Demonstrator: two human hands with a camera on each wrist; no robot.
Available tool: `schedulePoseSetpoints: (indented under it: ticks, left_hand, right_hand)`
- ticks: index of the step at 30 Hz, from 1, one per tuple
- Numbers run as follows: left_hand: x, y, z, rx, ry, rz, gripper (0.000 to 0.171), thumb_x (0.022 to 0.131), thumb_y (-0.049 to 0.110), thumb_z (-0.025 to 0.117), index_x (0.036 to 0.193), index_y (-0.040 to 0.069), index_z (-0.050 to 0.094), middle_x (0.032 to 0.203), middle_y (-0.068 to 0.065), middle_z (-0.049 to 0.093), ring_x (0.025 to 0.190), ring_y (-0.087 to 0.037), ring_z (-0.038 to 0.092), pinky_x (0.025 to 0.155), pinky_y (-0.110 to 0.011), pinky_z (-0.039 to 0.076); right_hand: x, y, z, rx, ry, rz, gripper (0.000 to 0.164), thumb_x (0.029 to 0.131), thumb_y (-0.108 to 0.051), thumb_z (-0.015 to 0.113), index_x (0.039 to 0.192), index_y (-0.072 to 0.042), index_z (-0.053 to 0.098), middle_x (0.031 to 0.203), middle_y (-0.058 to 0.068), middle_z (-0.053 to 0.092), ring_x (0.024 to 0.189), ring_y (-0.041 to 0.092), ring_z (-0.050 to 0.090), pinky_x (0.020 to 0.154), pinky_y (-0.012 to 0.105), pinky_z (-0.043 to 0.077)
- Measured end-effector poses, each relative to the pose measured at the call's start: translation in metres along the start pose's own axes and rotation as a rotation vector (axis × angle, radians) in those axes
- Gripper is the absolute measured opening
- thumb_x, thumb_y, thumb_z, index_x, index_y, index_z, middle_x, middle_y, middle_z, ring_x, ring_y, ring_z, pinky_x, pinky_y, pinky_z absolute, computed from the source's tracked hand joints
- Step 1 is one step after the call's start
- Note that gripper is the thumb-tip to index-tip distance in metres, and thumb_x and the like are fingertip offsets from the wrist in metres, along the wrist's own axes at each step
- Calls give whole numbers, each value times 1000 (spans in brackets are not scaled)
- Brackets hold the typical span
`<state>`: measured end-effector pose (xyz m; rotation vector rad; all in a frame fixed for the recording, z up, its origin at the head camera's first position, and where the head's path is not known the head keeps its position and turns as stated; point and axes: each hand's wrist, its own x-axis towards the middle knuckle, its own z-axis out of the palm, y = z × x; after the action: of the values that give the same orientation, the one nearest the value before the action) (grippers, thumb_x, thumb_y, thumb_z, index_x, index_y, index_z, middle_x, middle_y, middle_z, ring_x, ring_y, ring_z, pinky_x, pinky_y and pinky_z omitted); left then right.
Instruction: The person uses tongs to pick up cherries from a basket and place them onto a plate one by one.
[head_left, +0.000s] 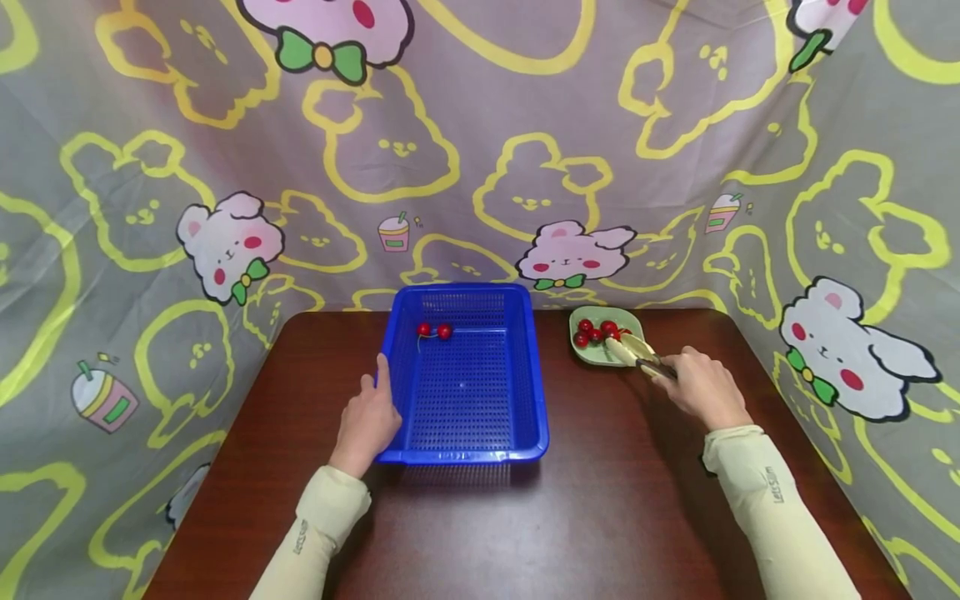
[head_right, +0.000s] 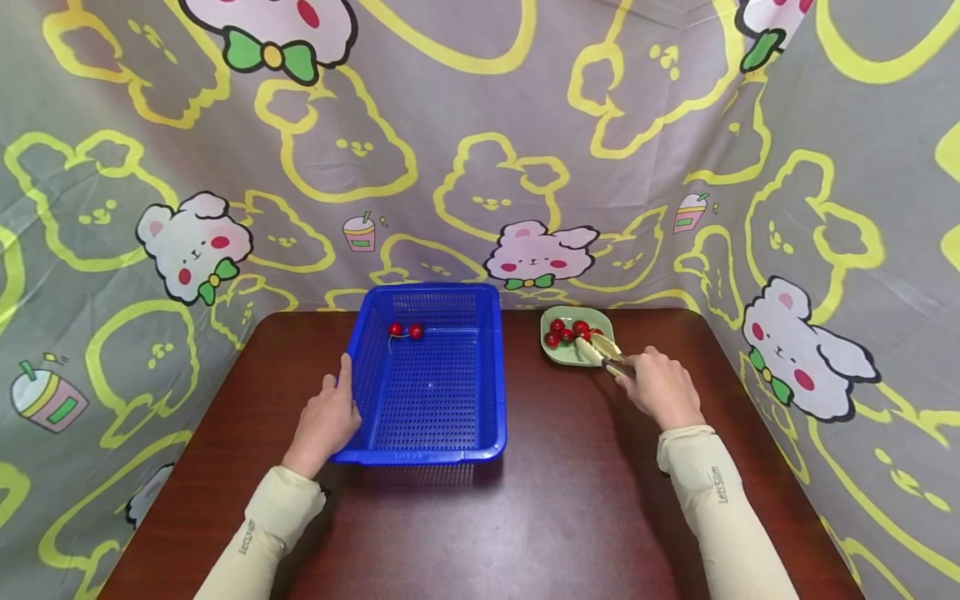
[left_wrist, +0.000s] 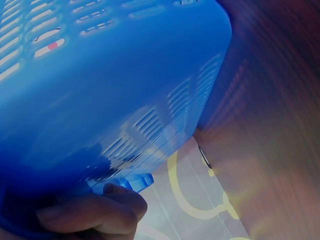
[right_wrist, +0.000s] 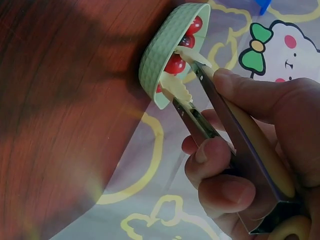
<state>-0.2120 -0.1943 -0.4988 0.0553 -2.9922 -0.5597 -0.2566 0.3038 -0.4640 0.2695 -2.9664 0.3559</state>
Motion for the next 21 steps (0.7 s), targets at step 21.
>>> schedulePoseSetpoints:
  ticks: [21]
  left_hand:
    - [1,0,1,-9,-12,-11,86,95,8,60,165,0,10,118,-32,53,58,-26,52,56,-40,51]
  right_hand:
    - [1,1,0,1,-21,6,27,92,-31,76,103,-6,78,83,16,60,67,38,60,59,56,46]
